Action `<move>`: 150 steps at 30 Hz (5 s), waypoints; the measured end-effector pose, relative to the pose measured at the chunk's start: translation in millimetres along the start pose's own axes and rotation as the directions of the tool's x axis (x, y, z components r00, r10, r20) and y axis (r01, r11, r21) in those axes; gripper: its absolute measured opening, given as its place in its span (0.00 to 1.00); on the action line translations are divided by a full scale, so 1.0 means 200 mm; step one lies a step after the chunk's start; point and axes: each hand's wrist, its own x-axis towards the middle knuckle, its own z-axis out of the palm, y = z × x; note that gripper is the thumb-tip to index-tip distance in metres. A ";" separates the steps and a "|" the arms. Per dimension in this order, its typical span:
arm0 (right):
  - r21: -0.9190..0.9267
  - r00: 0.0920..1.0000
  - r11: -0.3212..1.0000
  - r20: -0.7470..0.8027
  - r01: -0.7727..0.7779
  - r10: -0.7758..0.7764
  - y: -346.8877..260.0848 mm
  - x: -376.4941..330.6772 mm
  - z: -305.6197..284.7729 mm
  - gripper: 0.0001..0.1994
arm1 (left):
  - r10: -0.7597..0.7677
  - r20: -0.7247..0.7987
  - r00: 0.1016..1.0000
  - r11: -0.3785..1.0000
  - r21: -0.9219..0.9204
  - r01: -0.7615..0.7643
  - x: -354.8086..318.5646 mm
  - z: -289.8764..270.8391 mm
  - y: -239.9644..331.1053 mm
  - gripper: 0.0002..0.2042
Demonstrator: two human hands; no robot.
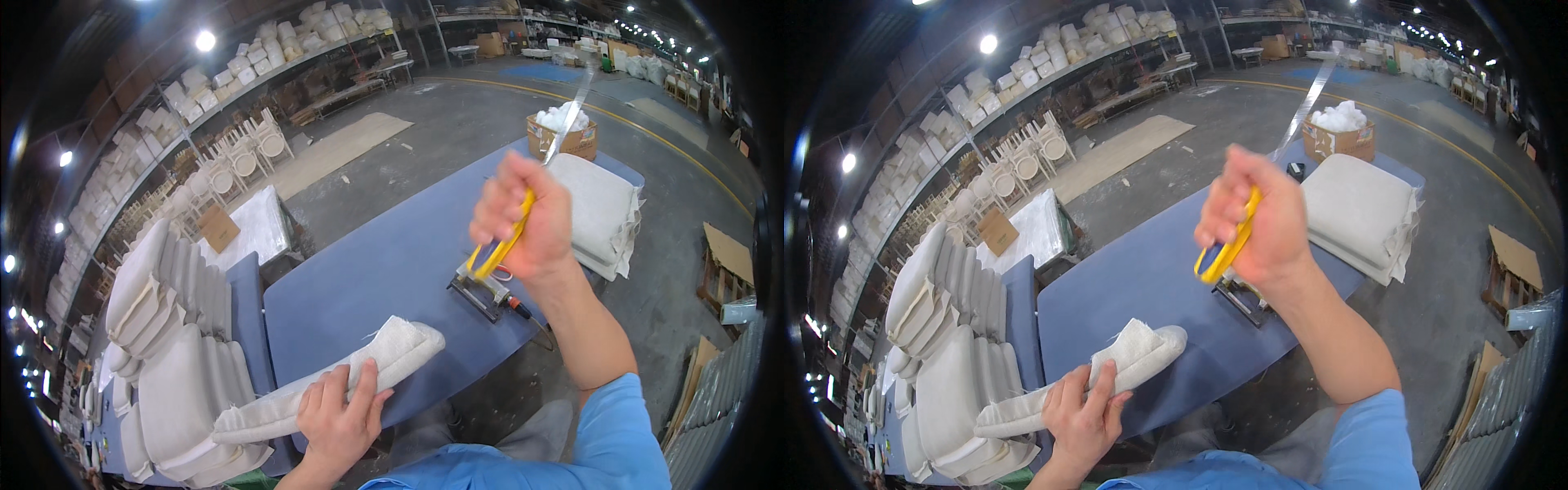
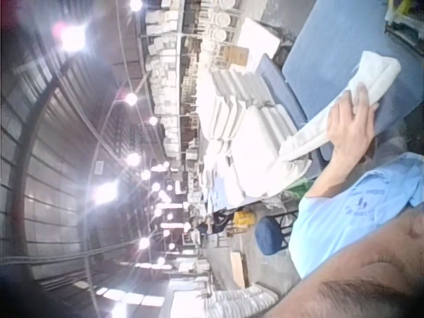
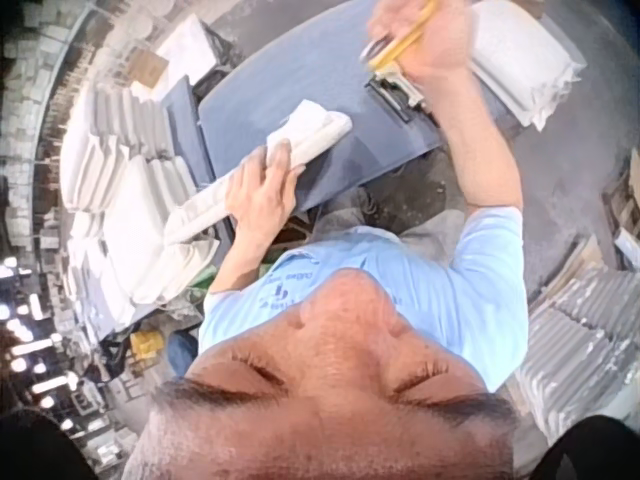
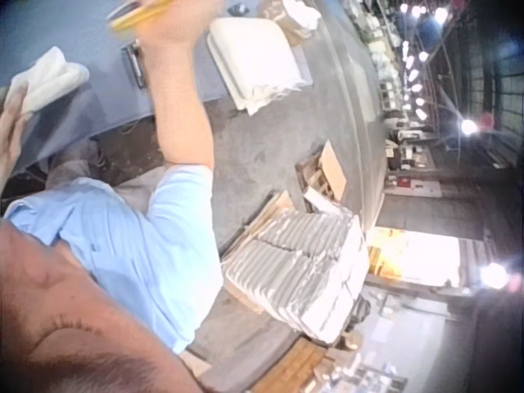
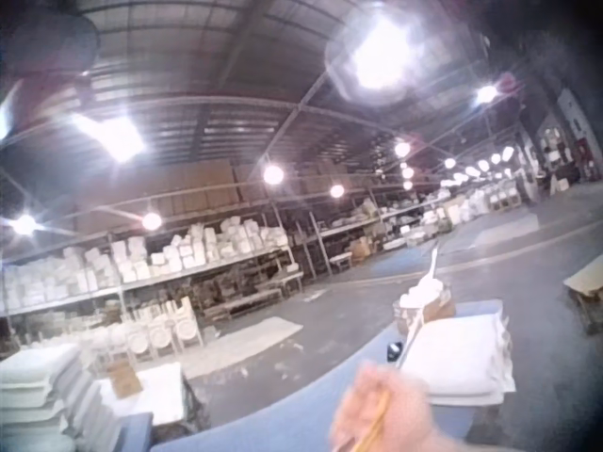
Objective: The person uses a staple gun to attach a white fabric cover to a cushion. They repeatedly pull the fabric taut and fire staples along the edge, then trim excess fabric with a yellow utility knife and scissors.
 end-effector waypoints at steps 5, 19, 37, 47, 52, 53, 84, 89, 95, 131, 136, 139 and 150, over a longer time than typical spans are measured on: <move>-0.200 0.996 0.976 -0.003 -0.088 0.089 0.28 -0.11 0.00 0.23 | 0.016 0.036 0.999 1.000 0.026 -0.017 0.09 0.00 -0.05 0.24; 0.048 0.727 0.742 0.164 0.669 -0.667 0.29 0.18 -0.07 0.17 | -0.125 0.067 0.990 0.992 -0.019 0.127 0.37 0.12 -0.34 0.16; -0.125 0.697 0.693 0.265 0.710 -0.667 0.69 0.37 -0.18 0.15 | -0.141 0.060 0.988 0.988 -0.049 0.144 0.53 0.30 -0.58 0.14; -0.085 0.793 0.789 0.062 0.609 -0.606 0.65 0.46 -0.16 0.15 | -0.175 0.106 0.979 0.983 -0.038 0.180 0.54 0.34 -0.61 0.14; -0.221 0.915 0.891 0.018 0.397 -0.403 0.56 0.53 0.00 0.17 | -0.155 0.056 0.986 0.987 -0.026 0.157 0.55 0.32 -0.53 0.14; -0.328 0.973 0.922 -0.033 0.205 -0.228 0.60 0.58 -0.02 0.17 | -0.152 0.044 0.987 0.988 -0.032 0.153 0.55 0.32 -0.51 0.14; -0.477 0.994 0.875 -0.019 0.087 -0.109 0.49 0.50 0.04 0.19 | -0.101 0.000 0.995 0.995 -0.005 0.101 0.42 0.25 -0.45 0.16; -0.634 0.949 0.771 -0.208 0.055 -0.238 0.55 0.32 -0.22 0.16 | -0.069 0.013 0.998 0.996 -0.056 0.069 0.36 0.20 -0.47 0.21; -0.595 0.953 0.781 -0.304 -0.192 0.003 0.93 0.02 -0.46 0.29 | -0.159 0.010 0.987 0.963 0.222 0.153 0.01 -0.03 -0.76 0.23; -0.596 0.932 0.724 -0.305 -0.347 0.196 1.16 -0.30 -0.21 0.23 | -0.221 -0.137 0.966 0.198 -0.976 -0.093 0.30 0.46 -0.48 0.46; -0.587 0.992 0.800 -0.056 -0.126 0.115 1.11 -0.12 -0.26 0.19 | -0.447 -0.299 0.843 0.559 -0.829 0.002 0.47 0.42 -0.20 0.37; -0.596 0.999 0.803 -0.048 -0.028 -0.001 1.06 -0.02 -0.34 0.14 | -0.452 -0.334 0.827 0.746 -0.651 0.144 0.52 0.40 -0.06 0.22; -0.168 0.947 0.959 -0.189 0.229 -0.259 0.29 -0.24 -0.30 0.25 | 0.055 -0.268 0.962 0.916 -0.369 -0.156 0.53 0.33 -0.13 0.11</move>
